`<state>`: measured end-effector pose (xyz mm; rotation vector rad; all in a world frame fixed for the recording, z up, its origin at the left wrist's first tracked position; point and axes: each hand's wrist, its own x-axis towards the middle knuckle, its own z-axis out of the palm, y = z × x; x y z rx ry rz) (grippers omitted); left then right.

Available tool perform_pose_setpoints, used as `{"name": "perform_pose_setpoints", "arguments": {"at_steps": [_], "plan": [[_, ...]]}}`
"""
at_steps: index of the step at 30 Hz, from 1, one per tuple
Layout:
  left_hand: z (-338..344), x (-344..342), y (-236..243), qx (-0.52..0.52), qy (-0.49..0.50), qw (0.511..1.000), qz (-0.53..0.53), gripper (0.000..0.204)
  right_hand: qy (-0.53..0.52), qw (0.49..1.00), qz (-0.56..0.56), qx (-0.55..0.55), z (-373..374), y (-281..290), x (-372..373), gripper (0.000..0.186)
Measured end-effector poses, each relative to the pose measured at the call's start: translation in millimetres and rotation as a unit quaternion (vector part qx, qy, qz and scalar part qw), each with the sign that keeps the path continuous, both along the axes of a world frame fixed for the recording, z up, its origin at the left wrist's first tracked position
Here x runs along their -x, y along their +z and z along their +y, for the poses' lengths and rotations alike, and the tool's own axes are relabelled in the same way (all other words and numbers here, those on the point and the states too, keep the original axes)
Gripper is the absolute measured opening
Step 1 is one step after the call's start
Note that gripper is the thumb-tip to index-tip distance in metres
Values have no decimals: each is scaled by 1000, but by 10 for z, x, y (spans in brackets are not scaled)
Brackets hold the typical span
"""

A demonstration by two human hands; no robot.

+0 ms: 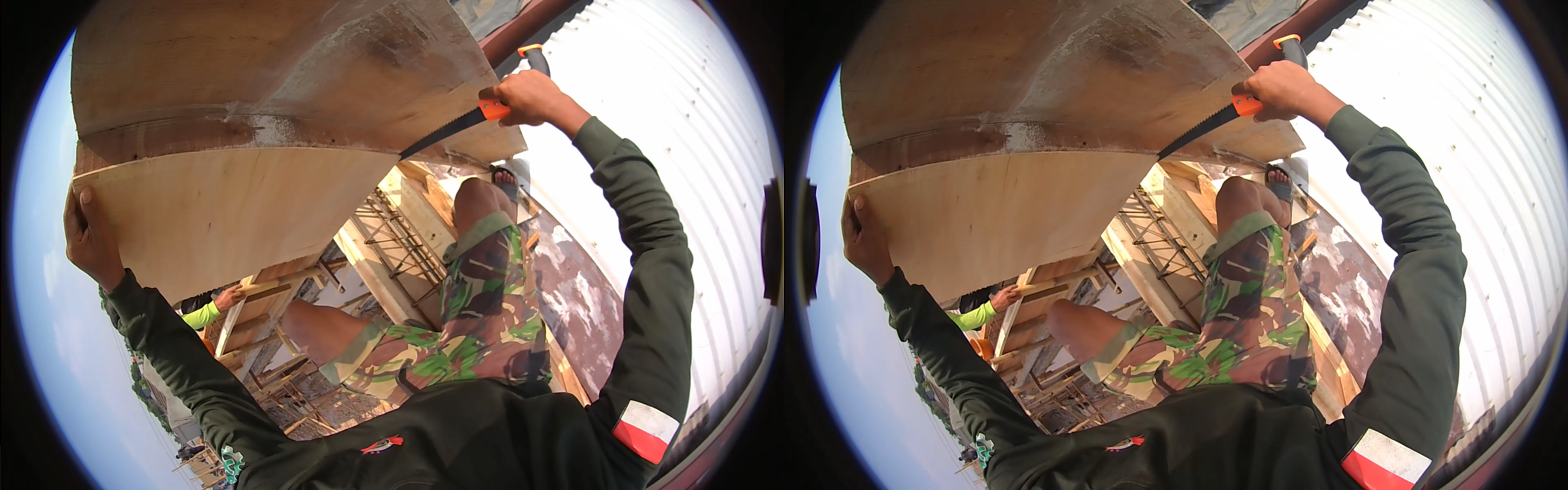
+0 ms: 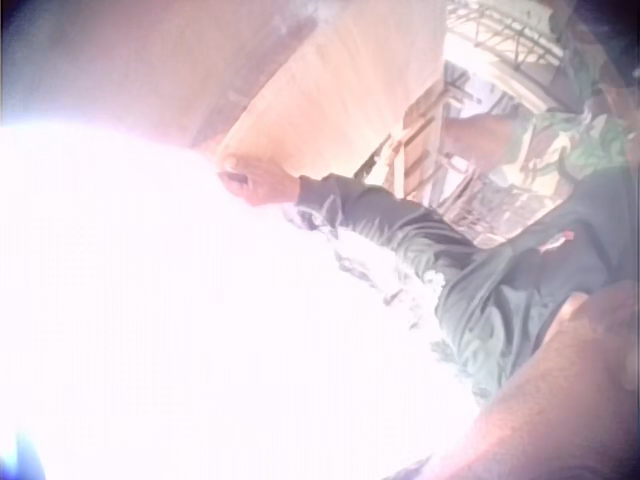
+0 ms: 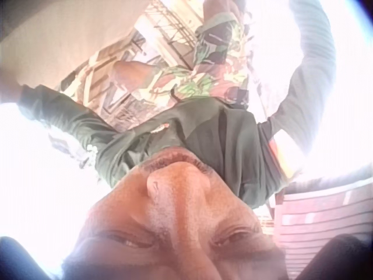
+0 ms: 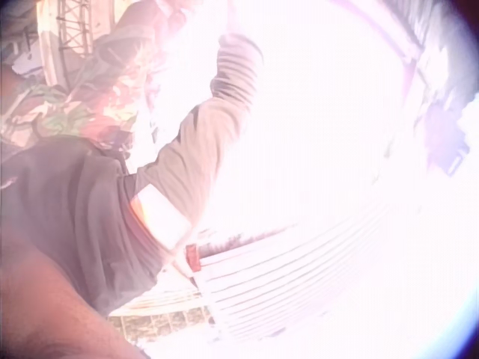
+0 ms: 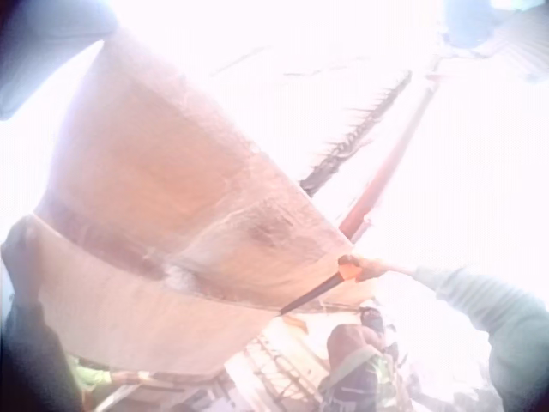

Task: The person uses a hand saw to cut a large piece of plywood on a construction site. They hold the plywood steady with one hand and saw with the other, working on a wooden frame structure.

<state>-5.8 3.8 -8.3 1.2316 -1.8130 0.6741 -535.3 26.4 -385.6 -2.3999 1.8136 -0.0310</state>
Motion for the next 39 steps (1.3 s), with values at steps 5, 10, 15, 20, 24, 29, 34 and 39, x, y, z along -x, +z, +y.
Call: {"name": "perform_pose_setpoints", "arguments": {"at_steps": [5,10,15,20,24,29,34,39], "plan": [[-26,-18,-47,-6,-4,1000,15,39,21,998,-55,-12,-76,7,-10,56],[30,10,-19,-7,-32,999,13,40,48,997,-58,-6,-97,118,196,58],[17,26,-62,-11,-29,998,52,40,-3,999,-14,33,135,299,751,55],[18,-110,-71,-12,-37,997,62,39,-109,994,14,20,588,325,1202,50],[73,-282,-25,0,0,1000,20,38,-262,940,-217,-15,843,147,1071,40],[112,-347,13,-18,-13,1000,14,38,-167,811,-560,-7,725,-121,367,33],[170,-267,16,-21,-15,1000,12,37,-130,663,-725,134,276,-165,-271,54],[156,-202,-136,-7,-94,995,20,35,-184,730,-601,268,-124,-52,-493,54]]}}
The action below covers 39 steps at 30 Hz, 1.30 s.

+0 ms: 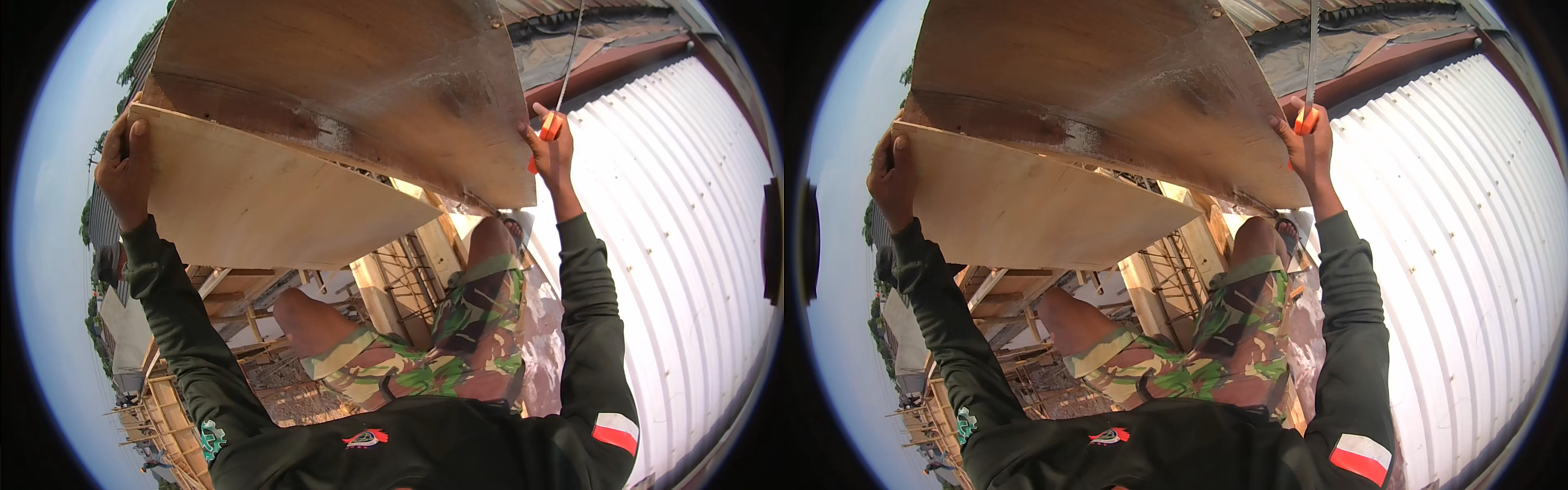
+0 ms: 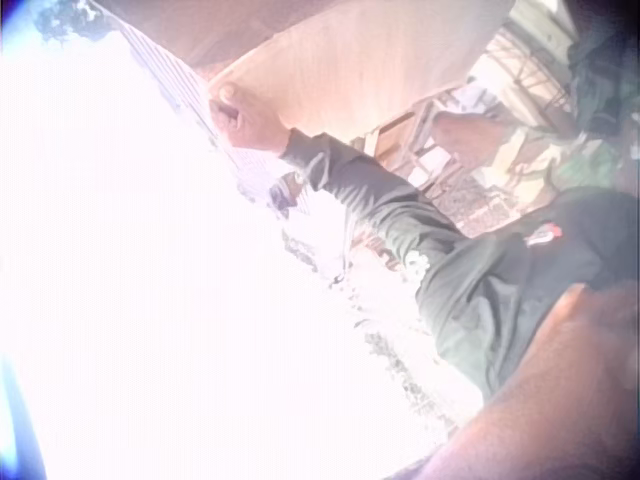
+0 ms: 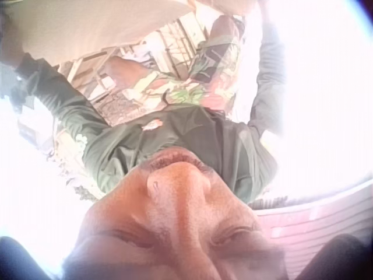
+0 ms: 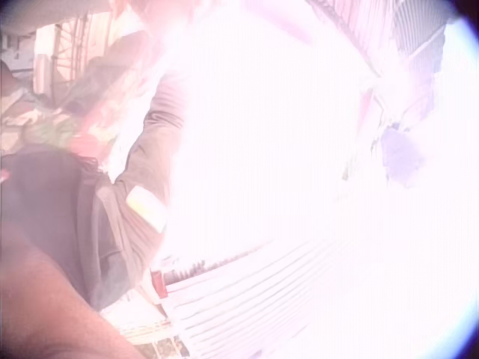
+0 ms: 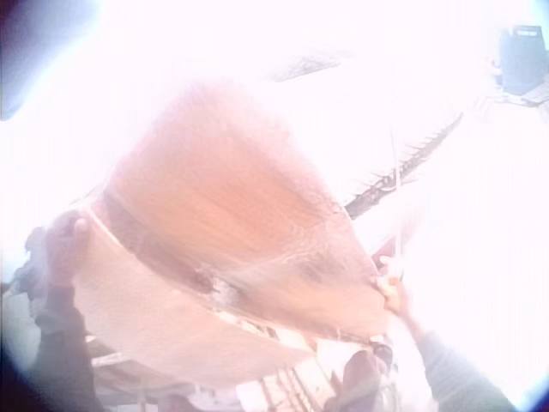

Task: The person uses a hand saw to cut a large piece of plywood on a construction site. They hold the plywood steady with one hand and saw with the other, working on a wooden frame structure.

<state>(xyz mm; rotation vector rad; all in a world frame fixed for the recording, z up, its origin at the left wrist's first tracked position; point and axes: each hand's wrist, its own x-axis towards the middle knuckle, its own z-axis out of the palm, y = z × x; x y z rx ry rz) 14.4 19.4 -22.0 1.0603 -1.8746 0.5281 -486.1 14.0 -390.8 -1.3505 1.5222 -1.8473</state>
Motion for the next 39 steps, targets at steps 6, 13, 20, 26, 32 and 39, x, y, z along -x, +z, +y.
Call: {"name": "perform_pose_setpoints", "arguments": {"at_steps": [6,13,20,26,32,39], "plan": [[-38,-104,-11,-7,-25,999,-21,38,55,997,31,34,-294,56,22,41],[162,-1120,4,33,46,994,93,43,49,993,84,64,-564,-113,250,41],[1142,-2581,51,38,232,948,216,44,37,996,65,41,-709,-272,592,36],[1696,-3250,-321,52,352,900,252,48,31,998,44,36,-663,-322,748,40],[1394,-3504,-815,14,351,896,271,49,6,999,48,17,-618,-347,738,40],[913,-3175,-1086,24,371,890,263,46,-15,997,70,-4,-691,-432,599,37]]}}
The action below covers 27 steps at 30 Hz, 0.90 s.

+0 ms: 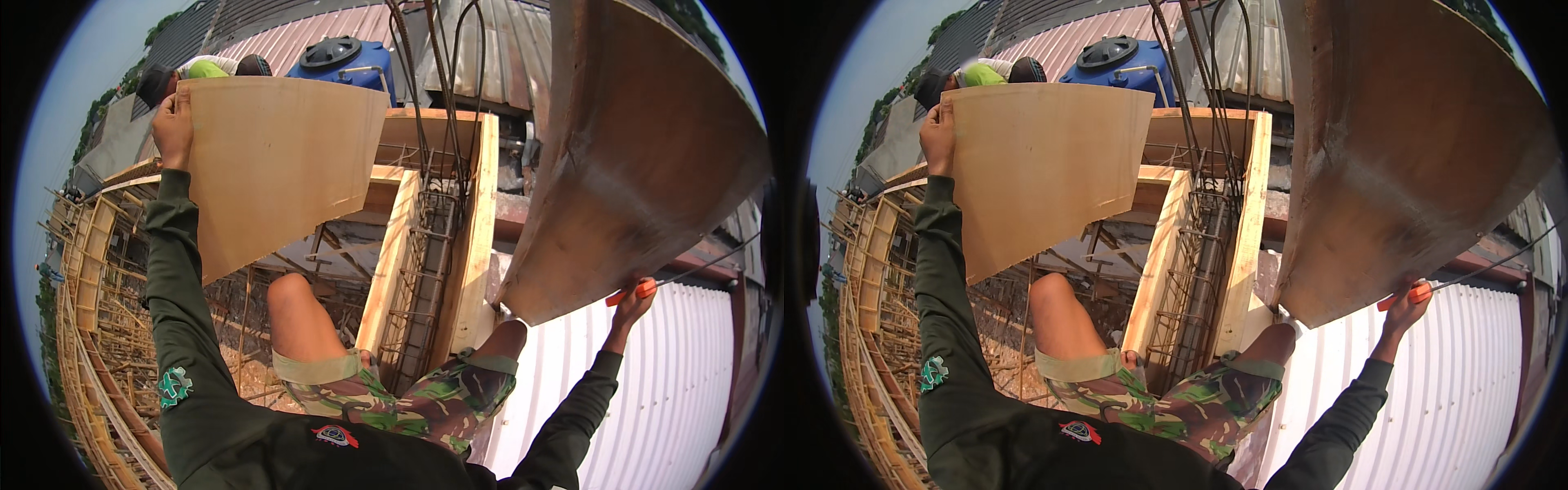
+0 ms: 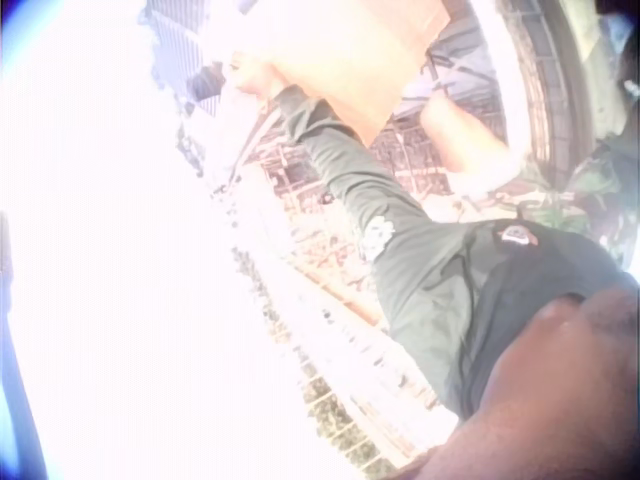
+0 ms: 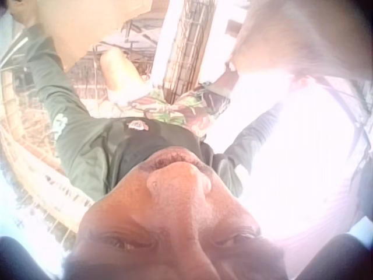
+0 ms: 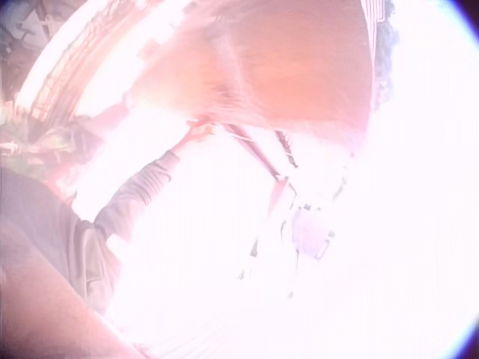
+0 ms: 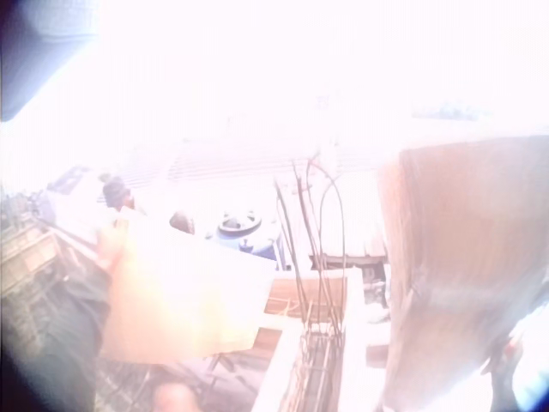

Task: The person uses a hand saw to cut a large piece of plywood on a construction site. They hold the plywood steady with one hand and saw with the other, working on a wooden frame structure.

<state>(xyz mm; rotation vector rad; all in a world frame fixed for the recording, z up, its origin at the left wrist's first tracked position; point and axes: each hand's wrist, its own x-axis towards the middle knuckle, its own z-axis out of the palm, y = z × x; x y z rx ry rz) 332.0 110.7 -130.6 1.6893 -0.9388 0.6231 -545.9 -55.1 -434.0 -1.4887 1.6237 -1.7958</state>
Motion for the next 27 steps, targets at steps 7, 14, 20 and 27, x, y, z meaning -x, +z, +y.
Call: {"name": "perform_pose_setpoints", "arguments": {"at_steps": [7,14,20,27], "plan": [[-270,499,-205,28,-29,999,12,48,44,998,20,41,-86,-101,-156,40],[-179,814,4,9,-57,998,4,47,73,996,4,53,-91,-117,-171,39],[50,886,283,13,-86,995,39,44,75,995,-25,63,-115,-76,-86,38],[11,680,228,26,-107,990,90,44,57,997,-30,54,-161,-59,-35,37]]}}
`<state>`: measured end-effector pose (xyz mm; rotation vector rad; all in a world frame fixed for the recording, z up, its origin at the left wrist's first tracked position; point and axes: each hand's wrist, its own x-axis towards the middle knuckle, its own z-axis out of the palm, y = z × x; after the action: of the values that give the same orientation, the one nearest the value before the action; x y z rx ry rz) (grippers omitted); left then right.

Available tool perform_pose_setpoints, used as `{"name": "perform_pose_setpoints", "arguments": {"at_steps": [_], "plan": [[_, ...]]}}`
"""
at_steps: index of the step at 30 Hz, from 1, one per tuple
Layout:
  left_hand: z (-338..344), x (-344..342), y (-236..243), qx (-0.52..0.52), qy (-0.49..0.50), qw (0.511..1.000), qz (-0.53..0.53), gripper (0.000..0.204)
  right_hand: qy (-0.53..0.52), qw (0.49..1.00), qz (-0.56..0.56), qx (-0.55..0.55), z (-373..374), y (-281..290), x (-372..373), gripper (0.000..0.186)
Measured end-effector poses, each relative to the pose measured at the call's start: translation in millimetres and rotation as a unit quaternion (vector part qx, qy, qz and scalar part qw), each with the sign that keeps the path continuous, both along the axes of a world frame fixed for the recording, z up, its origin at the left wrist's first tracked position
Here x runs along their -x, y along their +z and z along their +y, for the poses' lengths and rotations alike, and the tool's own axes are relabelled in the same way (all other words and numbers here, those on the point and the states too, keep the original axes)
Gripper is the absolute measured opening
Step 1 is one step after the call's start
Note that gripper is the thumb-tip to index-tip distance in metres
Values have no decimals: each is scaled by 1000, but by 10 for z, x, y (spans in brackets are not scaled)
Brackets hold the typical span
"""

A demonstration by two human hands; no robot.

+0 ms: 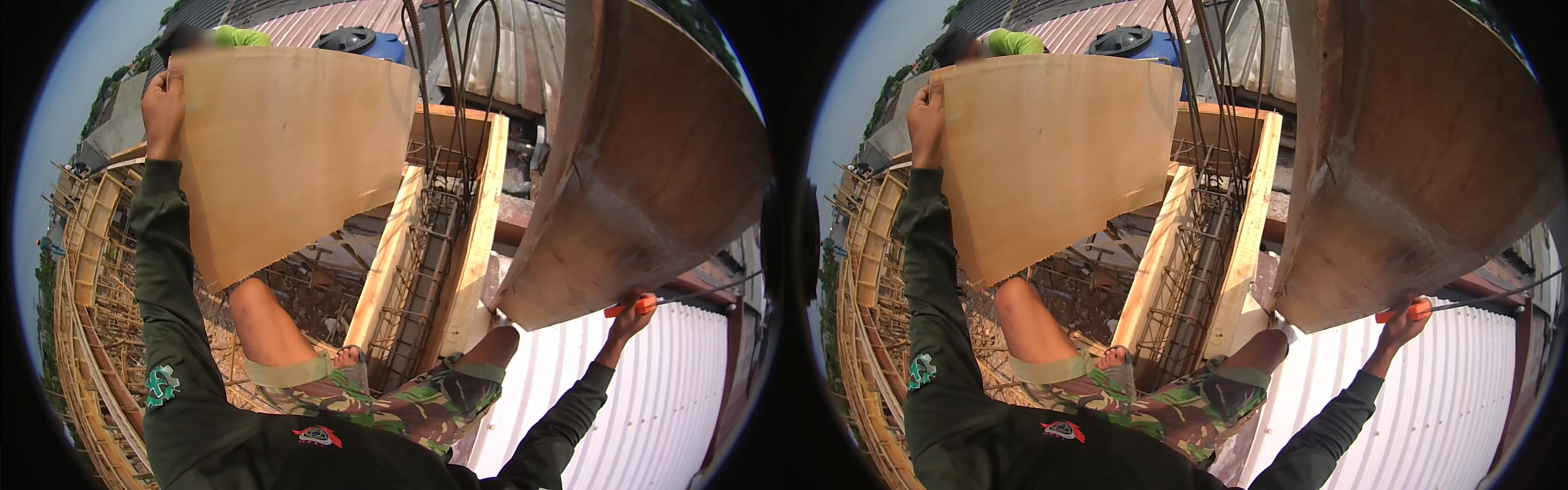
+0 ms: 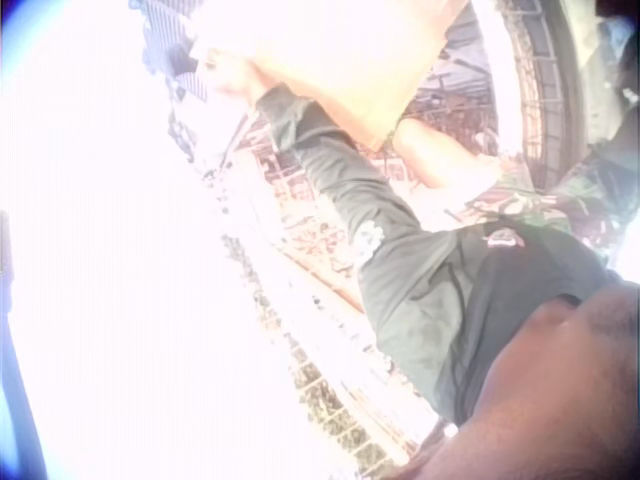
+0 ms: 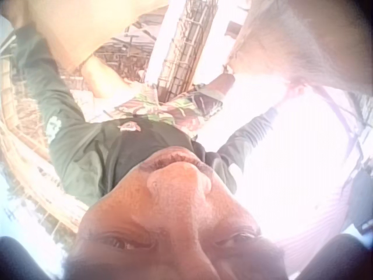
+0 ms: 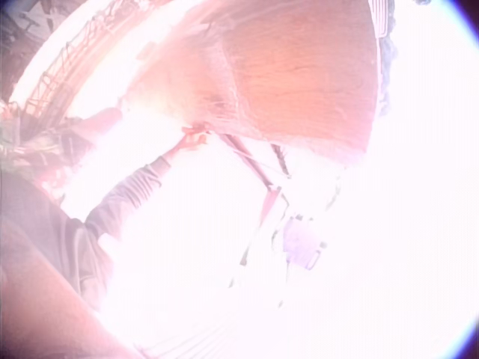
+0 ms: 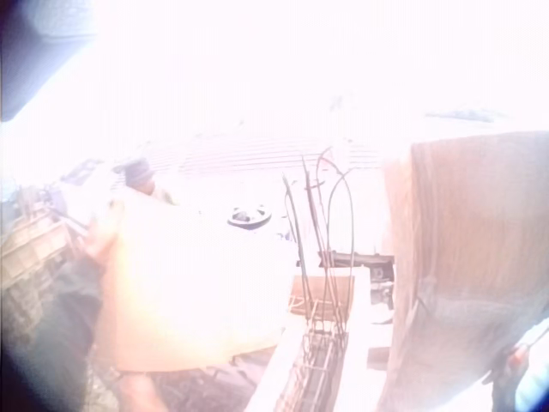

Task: The person uses a hand saw to cut a large piece of plywood on a construction site. They hold the plywood steady with one hand and saw with the other, working on a wooden frame structure.

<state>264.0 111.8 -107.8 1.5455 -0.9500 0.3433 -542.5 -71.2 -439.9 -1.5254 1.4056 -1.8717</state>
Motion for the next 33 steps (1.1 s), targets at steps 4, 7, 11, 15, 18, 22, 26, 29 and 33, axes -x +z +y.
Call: {"name": "perform_pose_setpoints", "arguments": {"at_steps": [4,7,11,15,18,22,26,29,33], "plan": [[-37,12,-3,-15,32,999,-29,46,24,1000,-4,13,-29,-5,-18,37],[82,93,81,-20,74,996,-43,47,3,1000,10,27,-60,-8,-49,38],[206,137,160,-21,-8,1000,-2,43,-2,1000,24,9,-95,-12,-94,42],[56,170,32,19,-5,1000,-2,42,-10,999,32,5,-120,-16,-137,43],[-239,337,-164,51,-8,999,18,41,-18,999,34,-5,-122,-11,-154,43],[-699,781,-495,103,4,995,19,40,-33,997,64,34,-103,-4,-156,43],[-1125,1161,-786,185,19,982,23,37,-31,997,58,26,-65,-1,-150,41],[-1566,1339,-1087,196,74,978,-1,35,-32,998,58,21,-31,-3,-158,40],[-2292,1551,-1632,221,49,974,6,32,-22,998,55,20,7,-21,-193,34]]}}
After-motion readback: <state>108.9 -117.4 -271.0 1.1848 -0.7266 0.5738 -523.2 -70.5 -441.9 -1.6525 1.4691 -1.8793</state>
